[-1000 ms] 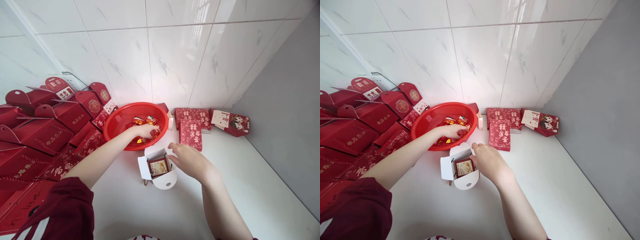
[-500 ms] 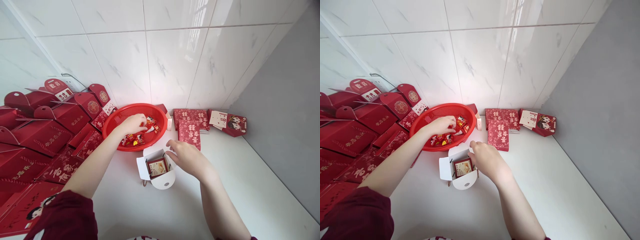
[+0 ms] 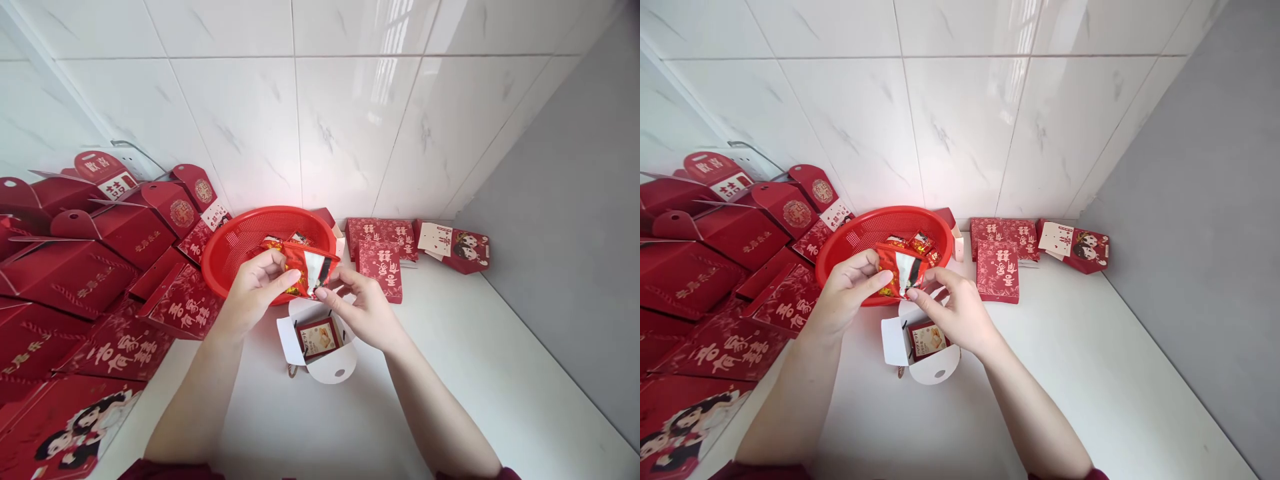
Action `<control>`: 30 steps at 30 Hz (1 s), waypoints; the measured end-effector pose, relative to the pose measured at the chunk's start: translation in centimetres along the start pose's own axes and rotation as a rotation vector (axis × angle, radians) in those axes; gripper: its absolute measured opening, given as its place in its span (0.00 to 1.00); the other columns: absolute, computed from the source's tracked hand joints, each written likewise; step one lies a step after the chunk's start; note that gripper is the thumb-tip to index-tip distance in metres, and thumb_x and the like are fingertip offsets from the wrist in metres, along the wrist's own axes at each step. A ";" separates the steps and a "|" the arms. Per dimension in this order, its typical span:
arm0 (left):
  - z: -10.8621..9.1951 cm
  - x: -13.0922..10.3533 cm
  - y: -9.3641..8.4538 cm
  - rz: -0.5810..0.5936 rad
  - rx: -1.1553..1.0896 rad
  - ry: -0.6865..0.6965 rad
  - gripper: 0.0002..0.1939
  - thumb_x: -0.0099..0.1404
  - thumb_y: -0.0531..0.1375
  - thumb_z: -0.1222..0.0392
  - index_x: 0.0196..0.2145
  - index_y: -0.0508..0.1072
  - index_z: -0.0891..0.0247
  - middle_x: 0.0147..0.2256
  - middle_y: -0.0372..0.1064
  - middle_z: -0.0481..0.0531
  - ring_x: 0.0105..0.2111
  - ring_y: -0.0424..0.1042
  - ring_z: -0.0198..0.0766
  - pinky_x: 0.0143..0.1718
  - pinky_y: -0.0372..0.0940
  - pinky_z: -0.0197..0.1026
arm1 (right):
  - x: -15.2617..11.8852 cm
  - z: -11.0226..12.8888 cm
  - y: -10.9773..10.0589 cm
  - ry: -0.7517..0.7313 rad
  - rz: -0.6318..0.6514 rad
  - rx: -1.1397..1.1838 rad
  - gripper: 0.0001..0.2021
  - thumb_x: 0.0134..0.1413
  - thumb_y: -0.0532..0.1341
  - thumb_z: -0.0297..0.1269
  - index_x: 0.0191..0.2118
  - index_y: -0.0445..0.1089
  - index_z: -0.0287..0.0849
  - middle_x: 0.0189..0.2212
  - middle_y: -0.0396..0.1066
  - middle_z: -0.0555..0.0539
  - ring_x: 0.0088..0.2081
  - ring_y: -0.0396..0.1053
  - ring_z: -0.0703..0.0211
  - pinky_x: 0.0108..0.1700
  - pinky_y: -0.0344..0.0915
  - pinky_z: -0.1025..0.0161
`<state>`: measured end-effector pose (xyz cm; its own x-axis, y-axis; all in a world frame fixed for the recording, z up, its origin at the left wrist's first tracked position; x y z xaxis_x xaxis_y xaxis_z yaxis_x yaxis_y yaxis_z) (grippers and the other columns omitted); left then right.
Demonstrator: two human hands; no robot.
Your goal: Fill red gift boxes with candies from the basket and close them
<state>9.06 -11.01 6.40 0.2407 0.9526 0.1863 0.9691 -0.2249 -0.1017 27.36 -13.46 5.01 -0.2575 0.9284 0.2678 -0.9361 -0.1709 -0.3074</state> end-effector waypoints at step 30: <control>0.6 -0.3 0.1 0.141 0.102 -0.059 0.10 0.62 0.65 0.54 0.36 0.76 0.64 0.36 0.74 0.52 0.39 0.73 0.43 0.46 0.68 0.44 | 0.0 -1.5 1.1 0.077 0.031 0.270 0.11 0.59 0.64 0.45 0.36 0.71 0.42 0.31 0.71 0.49 0.33 0.69 0.58 0.38 0.66 0.61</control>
<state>9.08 -11.19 5.73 0.3675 0.9240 0.1057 0.9145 -0.3384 -0.2218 26.68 -13.16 3.35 -0.2778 0.9419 0.1890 -0.9606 -0.2718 -0.0572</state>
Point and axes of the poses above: each hand's wrist, its own x-axis towards the middle knuckle, its own y-axis out of the palm, z = x × y, the point moved 3 cm from there along x, towards the middle knuckle
